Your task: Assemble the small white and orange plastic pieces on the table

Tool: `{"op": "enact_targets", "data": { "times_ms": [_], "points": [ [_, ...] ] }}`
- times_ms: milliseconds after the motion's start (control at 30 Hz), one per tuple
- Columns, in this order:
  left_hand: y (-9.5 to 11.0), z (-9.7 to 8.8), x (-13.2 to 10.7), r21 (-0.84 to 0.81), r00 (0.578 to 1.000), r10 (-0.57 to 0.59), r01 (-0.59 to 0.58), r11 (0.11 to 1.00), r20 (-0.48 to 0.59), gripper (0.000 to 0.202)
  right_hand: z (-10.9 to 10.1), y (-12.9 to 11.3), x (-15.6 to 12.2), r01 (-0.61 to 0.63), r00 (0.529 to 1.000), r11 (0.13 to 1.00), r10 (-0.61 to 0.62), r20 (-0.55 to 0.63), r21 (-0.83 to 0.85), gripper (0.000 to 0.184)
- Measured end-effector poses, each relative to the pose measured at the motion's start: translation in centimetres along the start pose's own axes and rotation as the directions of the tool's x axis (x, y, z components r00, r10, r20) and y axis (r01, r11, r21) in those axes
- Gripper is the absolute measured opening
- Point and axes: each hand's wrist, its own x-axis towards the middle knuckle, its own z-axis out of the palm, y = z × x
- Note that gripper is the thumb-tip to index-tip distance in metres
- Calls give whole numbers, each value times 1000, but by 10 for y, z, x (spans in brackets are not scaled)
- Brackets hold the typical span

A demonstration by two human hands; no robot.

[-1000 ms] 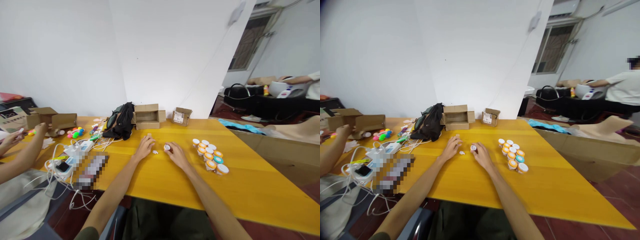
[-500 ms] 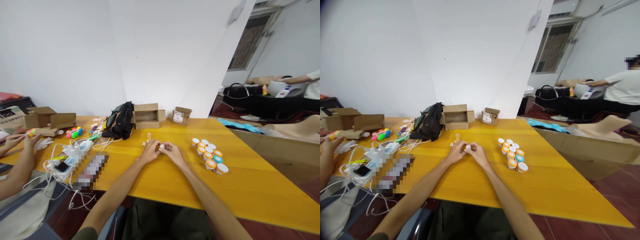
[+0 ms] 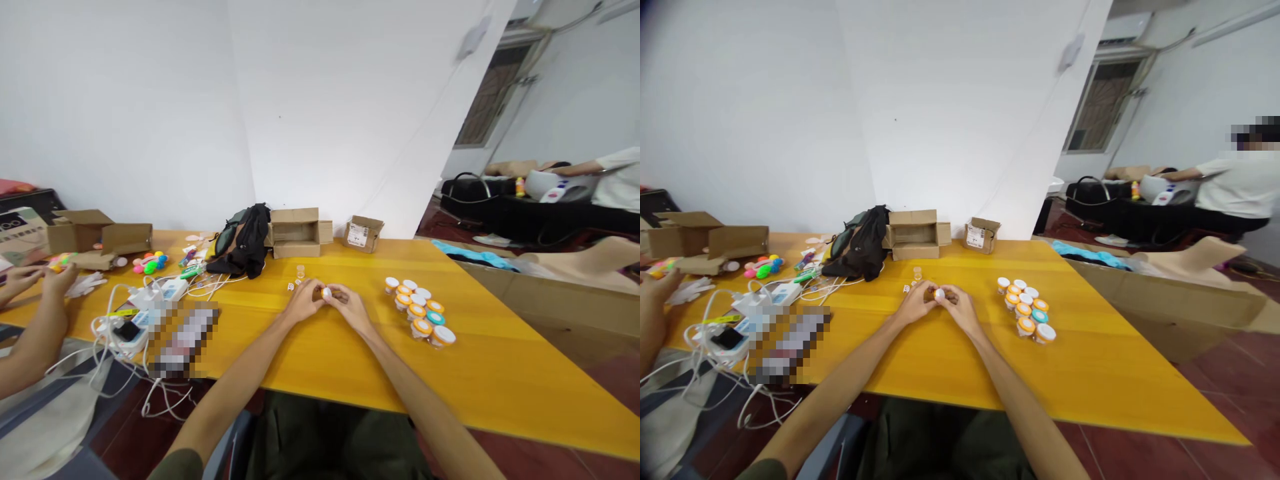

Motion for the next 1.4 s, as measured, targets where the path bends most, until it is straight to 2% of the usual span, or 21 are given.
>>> {"op": "enact_targets", "data": {
  "times_ms": [500,1000,1200,1300,1400],
  "points": [
    [-4,3,3,-80,1000,10,-10,997,3,14,-1,8,-1,27,999,999,-28,-18,-18,41],
    [-15,2,3,-223,994,-101,88,971,-51,22,5,3,-1,56,996,994,-62,-62,-92,40],
    [-20,-4,-5,-230,977,-194,169,958,-91,23,2,3,0,54,987,974,-85,-135,-219,31],
    [-21,-10,-12,-152,976,-174,154,976,-131,21,3,3,0,57,984,942,-110,-142,-331,24],
    [-20,-16,-19,-55,975,-156,149,987,-157,18,4,4,-1,86,978,867,-168,-126,-490,21]
  ]
}}
